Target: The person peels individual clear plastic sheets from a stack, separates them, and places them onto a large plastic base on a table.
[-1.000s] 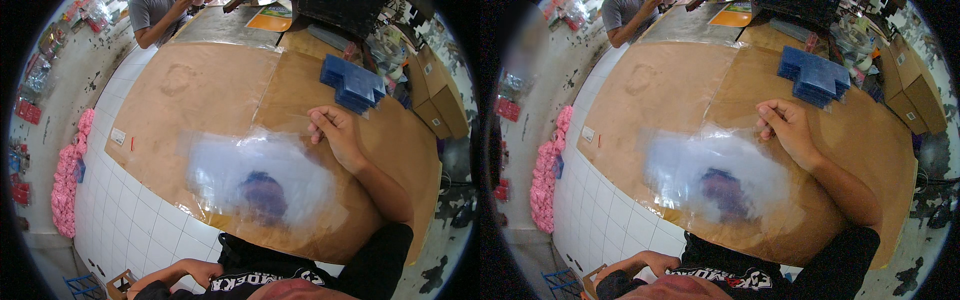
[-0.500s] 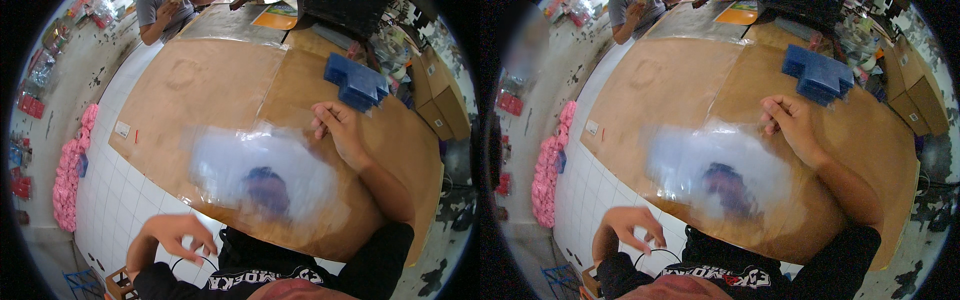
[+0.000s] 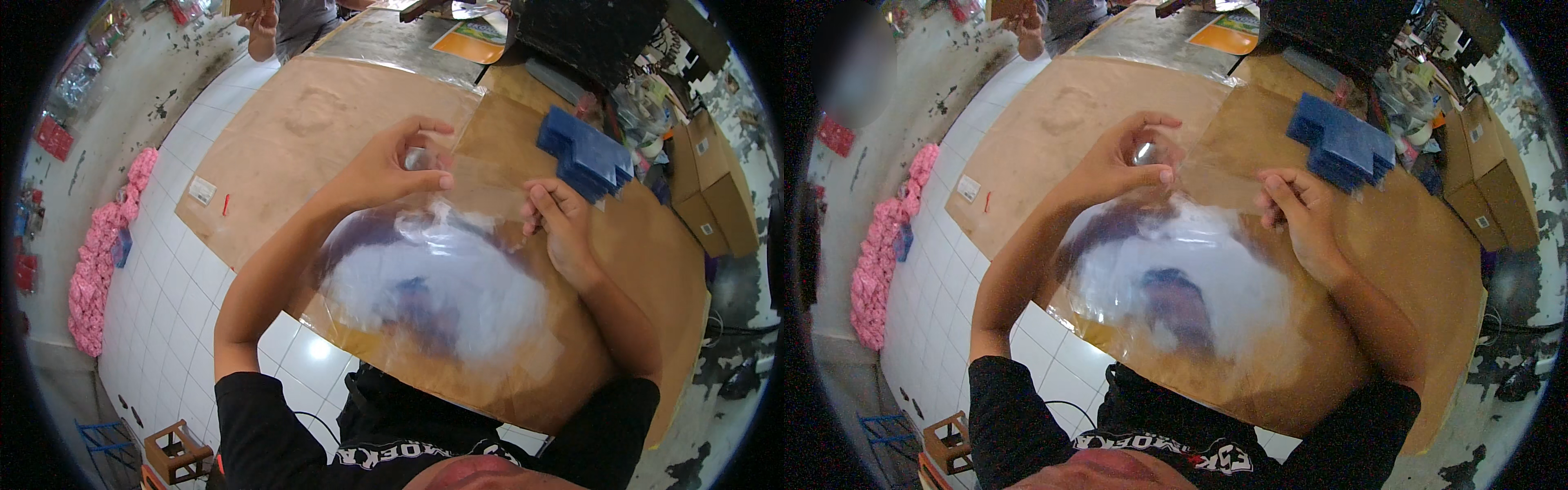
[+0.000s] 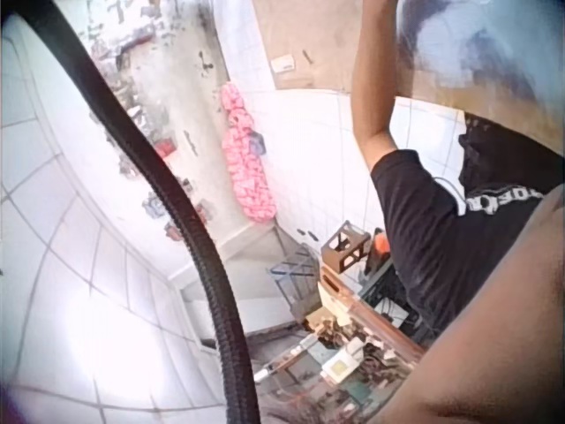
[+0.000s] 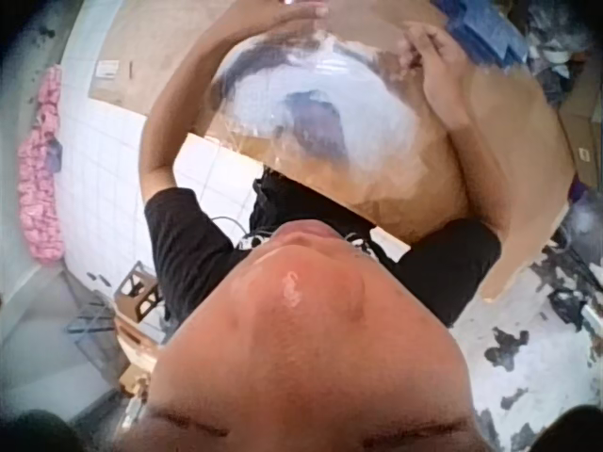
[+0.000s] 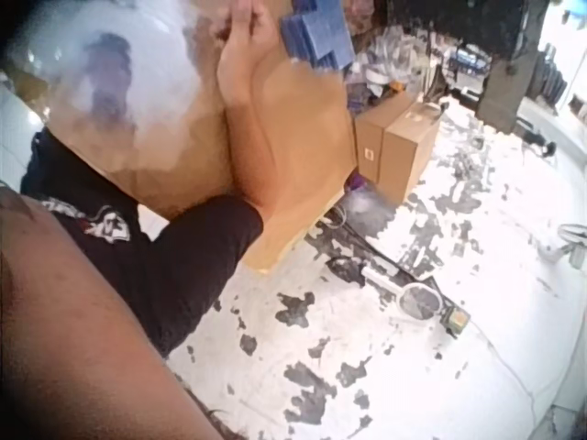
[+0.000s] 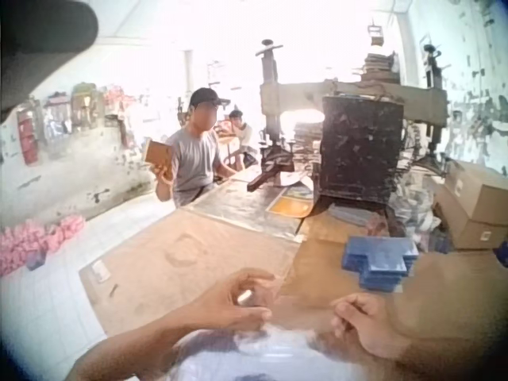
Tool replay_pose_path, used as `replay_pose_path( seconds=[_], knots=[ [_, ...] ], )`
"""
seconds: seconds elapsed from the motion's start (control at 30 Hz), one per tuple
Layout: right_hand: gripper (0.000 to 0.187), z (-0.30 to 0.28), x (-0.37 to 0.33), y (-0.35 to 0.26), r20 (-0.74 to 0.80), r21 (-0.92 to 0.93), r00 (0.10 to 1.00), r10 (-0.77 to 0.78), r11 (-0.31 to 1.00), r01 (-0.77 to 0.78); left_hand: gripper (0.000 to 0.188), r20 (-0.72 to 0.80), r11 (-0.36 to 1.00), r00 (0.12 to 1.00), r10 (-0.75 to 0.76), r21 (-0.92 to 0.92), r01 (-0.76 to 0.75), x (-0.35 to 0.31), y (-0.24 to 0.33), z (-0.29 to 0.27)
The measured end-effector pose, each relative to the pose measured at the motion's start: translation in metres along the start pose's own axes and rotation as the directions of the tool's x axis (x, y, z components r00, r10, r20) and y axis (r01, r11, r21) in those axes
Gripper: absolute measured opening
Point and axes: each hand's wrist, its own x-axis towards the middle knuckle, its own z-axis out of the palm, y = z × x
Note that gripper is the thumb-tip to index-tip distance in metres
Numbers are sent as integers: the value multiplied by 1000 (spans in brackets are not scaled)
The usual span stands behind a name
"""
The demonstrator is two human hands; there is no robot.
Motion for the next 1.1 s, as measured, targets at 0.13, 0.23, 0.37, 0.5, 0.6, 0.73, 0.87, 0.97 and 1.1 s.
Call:
replay_pose_path(
  seconds=[0.13,0.23,0.37,0.5,0.6,0.73,0.87,0.97,1.1],
  knots=[
    [23,0,0,-1,-15,10,1000,-1,1000,1,30,6,953,986,-165,-256,161,-9,-7,-6],
    [23,3,-1,-3,-9,5,1000,1,1000,-1,18,-64,921,975,-214,-344,180,-15,-14,-2],
    [25,0,0,-2,-18,6,1000,6,1000,-6,7,-116,939,975,-190,-311,146,-13,-24,2],
    [26,-2,0,1,-28,35,999,28,999,-27,3,-112,930,973,-203,-332,156,-14,-27,5],
    [27,-4,1,3,-15,29,1000,4,1000,-3,4,-118,936,974,-195,-320,149,-13,-25,6],
    [27,-3,1,3,-21,39,1000,18,999,-17,4,-129,939,968,-213,-299,167,-14,-24,7],
    [27,-3,1,1,-3,42,1000,14,999,-14,4,-124,940,971,-207,-299,162,-13,-27,5],
    [26,-4,1,2,11,32,1000,15,999,-16,4,-131,935,960,-249,-292,203,-14,-22,6],
    [24,-3,2,1,28,32,999,15,999,-16,4,-123,932,968,-217,-321,168,-14,-25,5]
  ],
)
